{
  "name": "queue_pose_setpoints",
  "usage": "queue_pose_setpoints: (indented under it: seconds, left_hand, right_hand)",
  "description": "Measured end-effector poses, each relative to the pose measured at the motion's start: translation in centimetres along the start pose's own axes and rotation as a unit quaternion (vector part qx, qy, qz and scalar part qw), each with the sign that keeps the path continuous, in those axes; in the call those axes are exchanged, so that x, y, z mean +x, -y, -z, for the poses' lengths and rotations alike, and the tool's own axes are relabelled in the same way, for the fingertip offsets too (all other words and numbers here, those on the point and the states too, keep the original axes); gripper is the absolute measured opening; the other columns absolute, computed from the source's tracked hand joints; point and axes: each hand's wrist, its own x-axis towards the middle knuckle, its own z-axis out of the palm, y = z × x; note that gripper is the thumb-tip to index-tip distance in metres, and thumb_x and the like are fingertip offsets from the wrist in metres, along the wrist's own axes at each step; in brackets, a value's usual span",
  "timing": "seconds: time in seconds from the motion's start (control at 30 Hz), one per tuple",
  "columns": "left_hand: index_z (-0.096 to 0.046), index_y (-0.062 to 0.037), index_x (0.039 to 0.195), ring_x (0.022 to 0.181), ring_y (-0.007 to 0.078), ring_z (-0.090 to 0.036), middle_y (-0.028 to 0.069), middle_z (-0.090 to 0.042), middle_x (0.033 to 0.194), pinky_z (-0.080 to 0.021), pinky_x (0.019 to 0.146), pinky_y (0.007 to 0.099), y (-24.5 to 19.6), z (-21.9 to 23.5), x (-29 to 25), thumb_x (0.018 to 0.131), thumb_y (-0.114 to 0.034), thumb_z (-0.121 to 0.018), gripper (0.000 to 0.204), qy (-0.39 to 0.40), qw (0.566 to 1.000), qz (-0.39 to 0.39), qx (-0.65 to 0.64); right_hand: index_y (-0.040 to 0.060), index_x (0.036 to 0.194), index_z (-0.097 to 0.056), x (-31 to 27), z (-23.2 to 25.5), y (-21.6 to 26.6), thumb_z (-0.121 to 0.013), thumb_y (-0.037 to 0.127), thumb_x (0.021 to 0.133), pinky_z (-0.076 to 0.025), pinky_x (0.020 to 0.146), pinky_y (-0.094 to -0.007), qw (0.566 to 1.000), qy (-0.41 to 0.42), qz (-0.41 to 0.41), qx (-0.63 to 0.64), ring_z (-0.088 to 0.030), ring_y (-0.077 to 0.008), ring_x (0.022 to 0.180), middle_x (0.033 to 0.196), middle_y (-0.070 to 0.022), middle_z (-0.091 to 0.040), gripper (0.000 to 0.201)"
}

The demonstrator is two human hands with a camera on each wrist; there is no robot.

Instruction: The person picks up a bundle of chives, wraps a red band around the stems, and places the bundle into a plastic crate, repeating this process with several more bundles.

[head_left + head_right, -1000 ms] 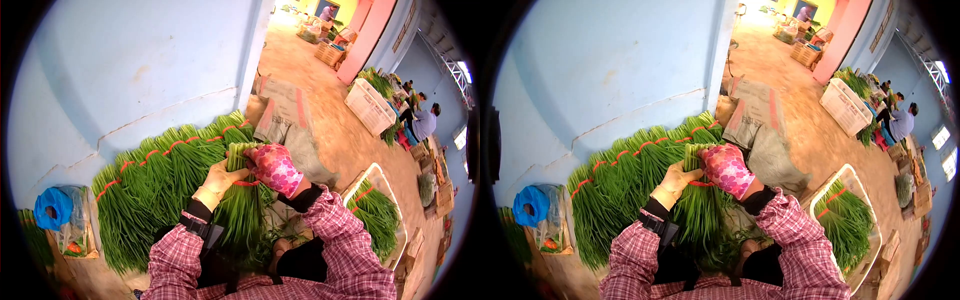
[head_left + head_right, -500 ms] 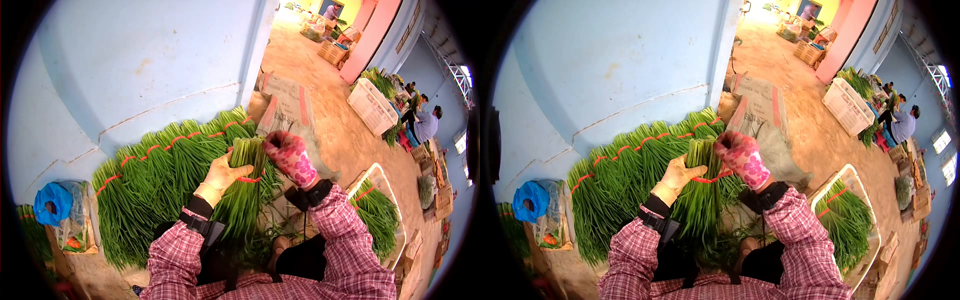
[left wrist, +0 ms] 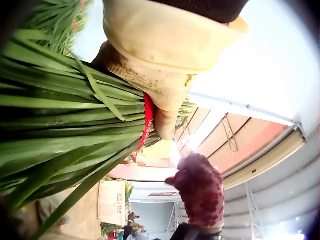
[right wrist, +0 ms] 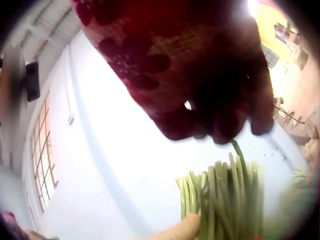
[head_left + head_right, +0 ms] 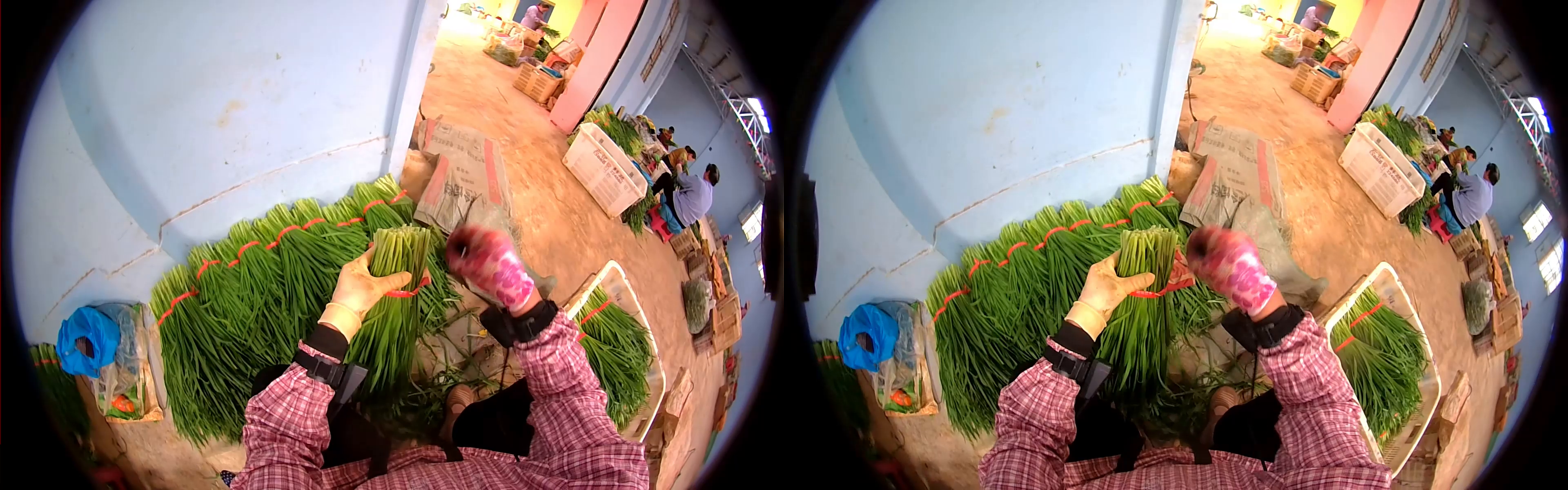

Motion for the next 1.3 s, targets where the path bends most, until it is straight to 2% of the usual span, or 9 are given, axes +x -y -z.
queue_pose_setpoints:
  seconds: [0.07, 0.17, 0.27, 0.4, 0.43, 0.53, 0.6, 0.73, 1.3]
  left_hand:
    - [-0.053, 0.0057, 0.133, 0.106, 0.014, -0.063, 0.0056, -0.067, 0.121, -0.049, 0.099, 0.029, 0.0, -0.5, 0.1, 0.074, 0.005, -0.081, 0.065, 0.012, 1.0, -0.009, 0.016]
    - [-0.056, 0.0032, 0.132, 0.107, 0.0132, -0.063, 0.0037, -0.067, 0.121, -0.047, 0.098, 0.0287, -0.3, -1.6, 0.0, 0.072, 0.0, -0.084, 0.067, 0.04, 0.994, -0.042, 0.096]
    - [-0.055, 0.0052, 0.132, 0.105, 0.0126, -0.062, 0.0049, -0.067, 0.121, -0.049, 0.097, 0.0289, 0.6, -1.9, 0.1, 0.076, 0.005, -0.081, 0.062, 0.024, 0.988, -0.069, 0.135]
    - [-0.055, 0.0052, 0.132, 0.103, 0.0125, -0.063, 0.0055, -0.068, 0.12, -0.049, 0.097, 0.0289, 0.7, -1.3, 0.3, 0.076, 0.005, -0.081, 0.061, 0.014, 0.999, -0.013, 0.044]
    - [-0.056, 0.0055, 0.131, 0.102, 0.0126, -0.064, 0.0056, -0.068, 0.119, -0.049, 0.097, 0.0287, 0.5, -1.3, 0.3, 0.076, 0.006, -0.08, 0.059, 0.015, 0.999, -0.02, 0.027]
    - [-0.057, 0.0063, 0.129, 0.101, 0.0124, -0.064, 0.0048, -0.068, 0.118, -0.049, 0.096, 0.028, 0.6, -1.9, 0.5, 0.075, 0.006, -0.081, 0.059, 0.036, 0.997, -0.031, 0.064]
    - [-0.058, 0.0066, 0.129, 0.102, 0.0122, -0.064, 0.0045, -0.068, 0.117, -0.049, 0.096, 0.0274, 0.9, -2.4, 0.3, 0.074, 0.006, -0.082, 0.06, 0.033, 0.995, -0.021, 0.094]
    - [-0.058, 0.0066, 0.129, 0.102, 0.0123, -0.063, 0.0041, -0.068, 0.117, -0.048, 0.096, 0.0267, 1.4, -2.1, 0.1, 0.071, 0.006, -0.083, 0.063, 0.027, 0.993, -0.01, 0.115]
    - [-0.058, 0.0058, 0.13, 0.104, 0.0144, -0.063, 0.005, -0.066, 0.118, -0.048, 0.098, 0.0305, 1.0, -2.0, -0.5, 0.076, 0.012, -0.076, 0.057, 0.094, 0.993, 0.06, 0.036]
  right_hand:
    - [0.0018, 0.098, -0.07, -1.3, 0.2, 2.4, -0.07, 0.014, 0.085, -0.056, 0.071, -0.0346, 0.983, 0.108, -0.073, 0.131, -0.071, -0.0233, 0.075, 0.083, -0.0146, -0.071, 0.017]
    - [0.0102, 0.096, -0.071, -1.5, -2.4, 2.0, -0.073, 0.032, 0.084, -0.055, 0.071, -0.0405, 0.992, -0.002, -0.106, 0.074, -0.071, -0.0302, 0.081, 0.084, -0.0133, -0.071, 0.025]
    - [0.0123, 0.092, -0.071, -0.8, -3.5, 1.0, -0.073, 0.028, 0.081, -0.055, 0.069, -0.0392, 0.996, -0.027, -0.055, -0.063, -0.071, -0.0298, 0.078, 0.081, -0.0108, -0.071, 0.019]
    - [0.0116, 0.087, -0.068, -0.5, -0.1, -1.6, -0.071, 0.008, 0.081, -0.054, 0.061, -0.0373, 0.962, -0.258, -0.063, 0.059, -0.069, -0.0287, 0.069, 0.073, -0.011, -0.067, 0.008]
    - [0.0102, 0.093, -0.068, -0.9, 0.9, -1.6, -0.071, 0.004, 0.082, -0.054, 0.061, -0.0366, 0.96, -0.217, -0.141, 0.106, -0.07, -0.0293, 0.071, 0.077, -0.0127, -0.068, 0.012]
    - [0.0034, 0.1, -0.068, -2.5, -0.7, -0.5, -0.068, 0.006, 0.087, -0.054, 0.064, -0.0339, 0.991, -0.094, 0.002, 0.093, -0.067, -0.0197, 0.07, 0.076, -0.0102, -0.068, 0.013]
    - [0.0076, 0.107, -0.068, -2.1, -1.7, 0.0, -0.069, 0.016, 0.083, -0.052, 0.066, -0.0449, 0.989, -0.05, 0.091, -0.103, -0.066, -0.0348, 0.073, 0.077, -0.0141, -0.067, 0.025]
    - [0.0091, 0.107, -0.067, -1.4, -2.1, -0.3, -0.07, 0.025, 0.084, -0.05, 0.065, -0.0464, 0.977, 0.022, 0.107, -0.181, -0.065, -0.0349, 0.072, 0.073, -0.0113, -0.066, 0.028]
    - [0.0115, 0.085, -0.059, 0.6, -2.6, -2.1, -0.059, 0.018, 0.083, -0.046, 0.053, -0.0402, 0.925, 0.052, 0.314, -0.206, -0.064, -0.026, 0.062, 0.07, -0.0057, -0.063, 0.007]
